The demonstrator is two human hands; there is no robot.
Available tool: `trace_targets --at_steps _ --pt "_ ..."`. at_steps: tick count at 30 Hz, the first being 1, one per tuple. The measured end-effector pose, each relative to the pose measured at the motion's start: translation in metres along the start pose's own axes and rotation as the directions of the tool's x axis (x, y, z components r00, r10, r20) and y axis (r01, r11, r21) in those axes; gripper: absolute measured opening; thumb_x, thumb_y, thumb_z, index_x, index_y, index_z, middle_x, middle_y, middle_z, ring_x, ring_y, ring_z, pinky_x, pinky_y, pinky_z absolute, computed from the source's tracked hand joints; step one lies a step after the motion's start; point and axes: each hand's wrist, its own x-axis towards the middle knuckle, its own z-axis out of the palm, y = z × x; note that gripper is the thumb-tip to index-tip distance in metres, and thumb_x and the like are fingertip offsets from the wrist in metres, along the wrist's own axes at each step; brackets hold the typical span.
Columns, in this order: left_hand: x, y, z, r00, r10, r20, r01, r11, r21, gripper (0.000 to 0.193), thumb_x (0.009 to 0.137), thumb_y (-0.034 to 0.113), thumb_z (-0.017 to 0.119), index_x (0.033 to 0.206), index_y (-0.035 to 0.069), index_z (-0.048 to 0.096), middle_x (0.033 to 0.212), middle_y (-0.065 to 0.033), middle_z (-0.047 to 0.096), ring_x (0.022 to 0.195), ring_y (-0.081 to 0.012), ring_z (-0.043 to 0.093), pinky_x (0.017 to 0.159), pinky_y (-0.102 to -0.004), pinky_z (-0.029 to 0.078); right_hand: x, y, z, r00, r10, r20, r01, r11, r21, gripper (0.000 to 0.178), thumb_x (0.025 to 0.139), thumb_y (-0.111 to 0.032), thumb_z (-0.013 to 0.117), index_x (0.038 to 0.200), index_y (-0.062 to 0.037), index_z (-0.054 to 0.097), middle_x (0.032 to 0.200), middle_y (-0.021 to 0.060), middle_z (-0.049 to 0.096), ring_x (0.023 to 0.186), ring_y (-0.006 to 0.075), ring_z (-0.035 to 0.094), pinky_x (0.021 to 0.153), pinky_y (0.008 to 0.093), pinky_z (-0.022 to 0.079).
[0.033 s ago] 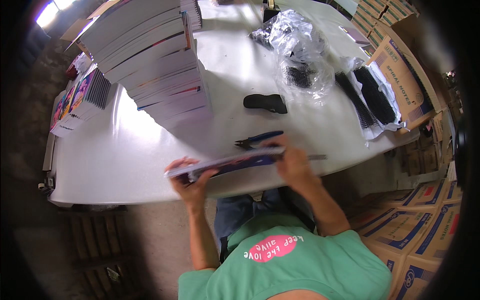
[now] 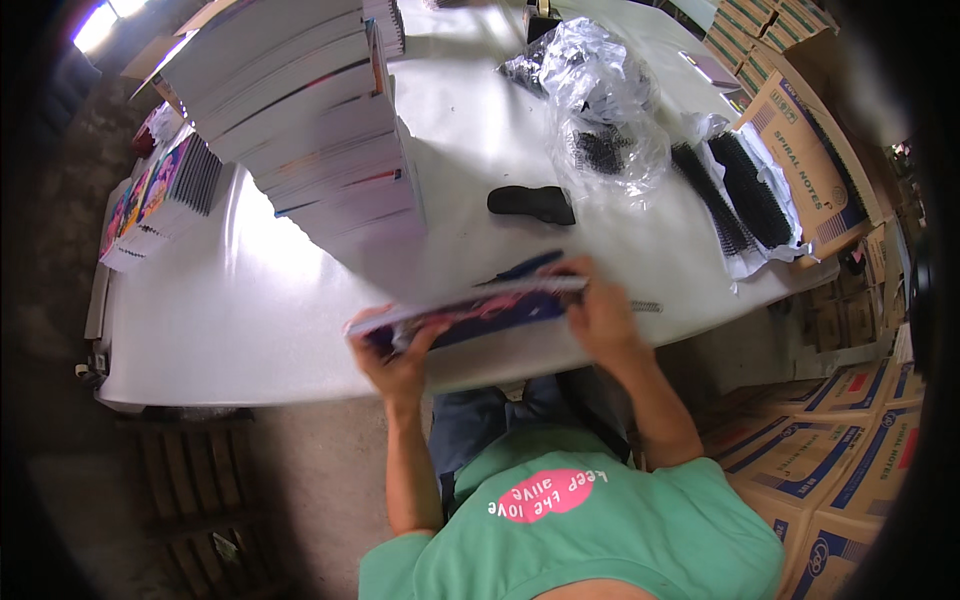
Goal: The person uses pliers to trim the wire coils on a stack of notebooks, then organizes and sorts stacks of finished notebooks by their cover designs before placing some into a cardboard box.
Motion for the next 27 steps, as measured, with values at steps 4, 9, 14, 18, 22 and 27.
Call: trace_targets --at_steps 4,9,14,18,22,27 --pt "0.016 -0.003 0.020 0.975 0.184 0.121 -0.195 0.978 0.081 0.055 0.059 -0.010 0.079 0.100 0.002 0.044 0.089 -0.0069 0.056 0.077 -0.0152 0.058 0.072 -0.0276 0.051 0.007 -0.009 -0.023 0.990 0.130 -0.052 -0.118 0.975 0.189 0.031 0.075 0.009 0.052 0.101 -0.0061 0.052 0.087 0.0154 0.061 0.081 0.0324 0.062 0.069 0.0386 0.048" --pt "0.005 -0.005 -0.024 0.958 0.035 0.286 -0.075 0.989 0.127 0.065 0.056 -0.016 0.076 0.107 0.004 0.041 0.085 -0.0073 0.056 0.080 -0.0194 0.060 0.072 -0.0303 0.053 -0.013 -0.014 -0.003 0.978 0.016 0.208 -0.024 0.999 0.037 0.037 0.078 0.005 0.059 0.109 -0.0042 0.040 0.086 0.0173 0.061 0.083 0.0339 0.062 0.068 0.0369 0.048" --pt "-0.007 0.008 -0.023 0.922 -0.327 0.207 0.312 0.944 0.104 0.065 0.061 -0.010 0.077 0.112 0.004 0.040 0.086 -0.0047 0.057 0.084 -0.0178 0.060 0.077 -0.0303 0.050 -0.015 -0.009 0.010 0.974 0.126 0.187 -0.165 0.964 0.207 0.018 0.081 0.001 0.061 0.097 0.0004 0.052 0.086 0.0120 0.058 0.074 0.0284 0.061 0.065 0.0313 0.047" --pt "-0.010 0.004 -0.036 0.952 -0.077 0.298 -0.036 0.934 0.357 0.073 0.062 0.006 0.083 0.119 0.006 0.038 0.113 -0.0115 0.048 0.107 -0.0216 0.051 0.086 -0.0347 0.045 -0.024 0.000 0.011 0.981 0.029 0.194 -0.044 0.997 0.071 0.019 0.080 -0.001 0.063 0.096 0.0014 0.052 0.088 0.0135 0.056 0.073 0.0322 0.060 0.065 0.0332 0.046" --pt "-0.014 0.056 0.015 0.807 0.562 0.183 -0.532 0.556 0.638 0.068 0.067 0.036 0.078 0.122 0.014 0.044 0.115 -0.0071 0.047 0.120 -0.0282 0.038 0.103 -0.0537 0.021 -0.030 -0.002 0.012 0.981 0.006 0.196 -0.015 0.999 0.047 0.023 0.078 0.002 0.062 0.098 0.0010 0.051 0.087 0.0139 0.055 0.072 0.0327 0.058 0.064 0.0333 0.045" --pt "-0.024 0.059 0.058 0.793 0.280 0.541 -0.610 0.344 0.714 0.032 0.071 0.036 0.072 0.099 0.022 0.063 0.085 0.0023 0.052 0.092 -0.0197 0.050 0.102 -0.0541 0.015 -0.016 -0.019 -0.020 0.859 0.251 0.445 -0.293 0.956 0.026 0.050 0.082 -0.012 0.063 0.123 -0.0033 0.036 0.080 0.0182 0.056 0.066 0.0327 0.055 0.063 0.0376 0.045"
